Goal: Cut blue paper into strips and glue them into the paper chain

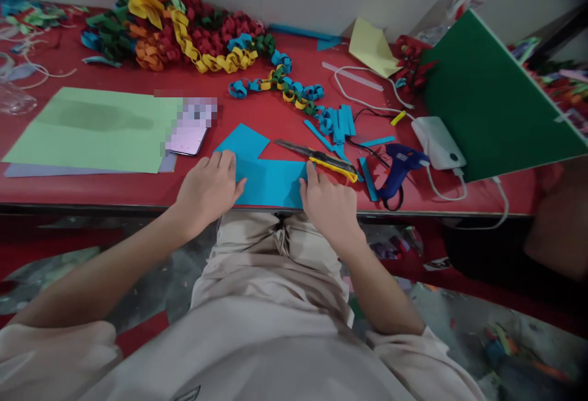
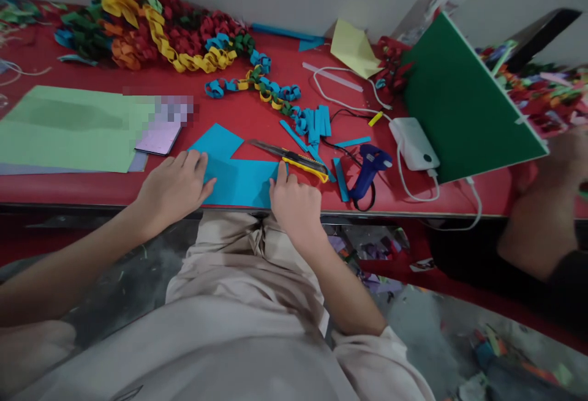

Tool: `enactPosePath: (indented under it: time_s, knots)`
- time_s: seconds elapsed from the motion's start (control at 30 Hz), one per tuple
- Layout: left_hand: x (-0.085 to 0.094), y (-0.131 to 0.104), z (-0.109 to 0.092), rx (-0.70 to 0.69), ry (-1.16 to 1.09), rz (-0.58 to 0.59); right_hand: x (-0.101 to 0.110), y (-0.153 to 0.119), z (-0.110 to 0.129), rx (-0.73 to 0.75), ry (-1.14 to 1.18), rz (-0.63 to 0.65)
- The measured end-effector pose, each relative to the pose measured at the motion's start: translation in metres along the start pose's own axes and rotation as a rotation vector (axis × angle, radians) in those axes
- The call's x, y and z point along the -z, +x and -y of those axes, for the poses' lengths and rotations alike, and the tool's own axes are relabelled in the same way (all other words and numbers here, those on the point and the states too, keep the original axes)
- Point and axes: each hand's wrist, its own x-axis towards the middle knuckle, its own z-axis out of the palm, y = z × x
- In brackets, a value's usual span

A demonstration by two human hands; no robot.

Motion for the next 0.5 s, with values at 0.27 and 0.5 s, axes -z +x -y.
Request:
enactPosePath:
  time_s: [0.27,0.5]
  knots:
    - [0.016,0.005,0.003,0.052,0.081,0.012,-0.005,-0.001,0.003,-0.087,0.075,-0.072]
    - [0.065,-0.027,-0.031,-0.135,-0.313,-0.116,-0.004,-0.004,0.001,-0.074,0.156,-0.055]
